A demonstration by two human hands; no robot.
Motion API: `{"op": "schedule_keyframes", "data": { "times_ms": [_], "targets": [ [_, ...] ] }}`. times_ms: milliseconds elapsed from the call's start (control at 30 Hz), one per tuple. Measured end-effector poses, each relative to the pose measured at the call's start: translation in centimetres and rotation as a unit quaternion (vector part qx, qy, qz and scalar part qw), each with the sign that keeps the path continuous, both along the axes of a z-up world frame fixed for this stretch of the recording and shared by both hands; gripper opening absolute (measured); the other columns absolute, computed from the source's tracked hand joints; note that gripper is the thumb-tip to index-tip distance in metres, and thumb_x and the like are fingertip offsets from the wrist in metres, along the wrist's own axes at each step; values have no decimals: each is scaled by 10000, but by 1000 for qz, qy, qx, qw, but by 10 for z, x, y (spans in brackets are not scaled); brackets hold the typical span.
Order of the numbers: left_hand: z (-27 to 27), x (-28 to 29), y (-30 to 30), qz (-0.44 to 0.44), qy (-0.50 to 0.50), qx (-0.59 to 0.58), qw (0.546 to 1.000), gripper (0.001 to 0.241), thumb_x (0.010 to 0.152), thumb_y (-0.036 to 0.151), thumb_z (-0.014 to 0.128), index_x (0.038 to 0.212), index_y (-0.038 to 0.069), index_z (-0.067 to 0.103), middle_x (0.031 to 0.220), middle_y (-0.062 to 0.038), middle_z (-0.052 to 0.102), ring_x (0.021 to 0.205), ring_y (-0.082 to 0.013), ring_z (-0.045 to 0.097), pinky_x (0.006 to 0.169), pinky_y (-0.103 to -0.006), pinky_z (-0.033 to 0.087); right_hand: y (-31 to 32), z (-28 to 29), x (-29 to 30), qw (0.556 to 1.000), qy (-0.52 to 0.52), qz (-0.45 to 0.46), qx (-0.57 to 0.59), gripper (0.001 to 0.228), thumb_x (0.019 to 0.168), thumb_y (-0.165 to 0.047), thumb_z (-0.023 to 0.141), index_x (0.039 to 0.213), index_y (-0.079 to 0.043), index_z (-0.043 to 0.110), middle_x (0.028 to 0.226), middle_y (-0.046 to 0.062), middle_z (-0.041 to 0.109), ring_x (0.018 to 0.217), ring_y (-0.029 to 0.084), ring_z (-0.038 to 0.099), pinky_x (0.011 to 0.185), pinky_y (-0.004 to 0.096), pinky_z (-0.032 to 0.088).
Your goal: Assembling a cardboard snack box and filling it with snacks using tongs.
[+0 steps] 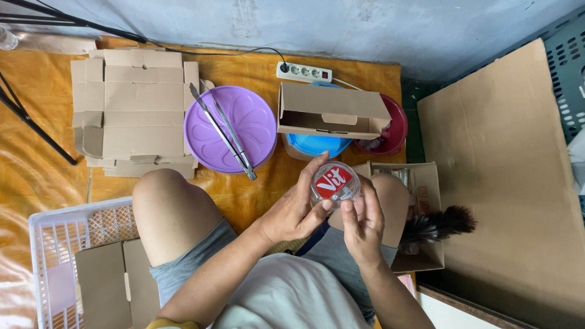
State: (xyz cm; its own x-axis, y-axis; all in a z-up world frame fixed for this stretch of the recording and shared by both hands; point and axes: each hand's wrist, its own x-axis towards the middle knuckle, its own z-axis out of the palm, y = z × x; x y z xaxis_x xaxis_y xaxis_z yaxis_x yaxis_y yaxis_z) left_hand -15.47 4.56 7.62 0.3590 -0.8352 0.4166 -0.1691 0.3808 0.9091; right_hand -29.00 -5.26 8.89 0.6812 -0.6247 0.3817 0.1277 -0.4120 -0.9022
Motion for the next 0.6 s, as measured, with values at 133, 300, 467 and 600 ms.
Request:
{"op": "schedule_keyframes", "data": {
  "times_ms": [133,300,467,600],
  "targets": [
    [1,0,1,3,11,18,1000,777,1004,289,493,1600,-66,144,1532,-401,352,1401,-593,390,1150,-679,317,-2,0,2,1000,2,-1,0,448,1038,-232,546,1383,50,515,1247,161,586,1127,212,565,1049,415,445],
    [10,4,4,11,28,42,999,753,997,235,516,1586,-89,177,1561,-410,305,1433,-613,314,1159,-695,271,-4,2,6,999,-7,17,27,471,1038,-160,529,1437,75,443,1369,221,543,1174,252,608,1007,406,515],
    [12,5,5,-2,53,62,997,772,992,247,513,1601,-63,155,1579,-416,262,1453,-626,248,1163,-715,228,-8,-8,2,998,-20,36,54,518,1026,-78,520,1491,83,361,1459,243,480,1242,281,588,1000,414,537],
    [17,5,5,-15,68,60,996,827,966,273,549,1606,-53,139,1599,-420,215,1468,-633,192,1159,-740,187,-11,-10,1,999,-4,41,32,474,1023,-34,514,1473,78,420,1467,223,461,1268,299,577,981,436,556]
  ]
}}
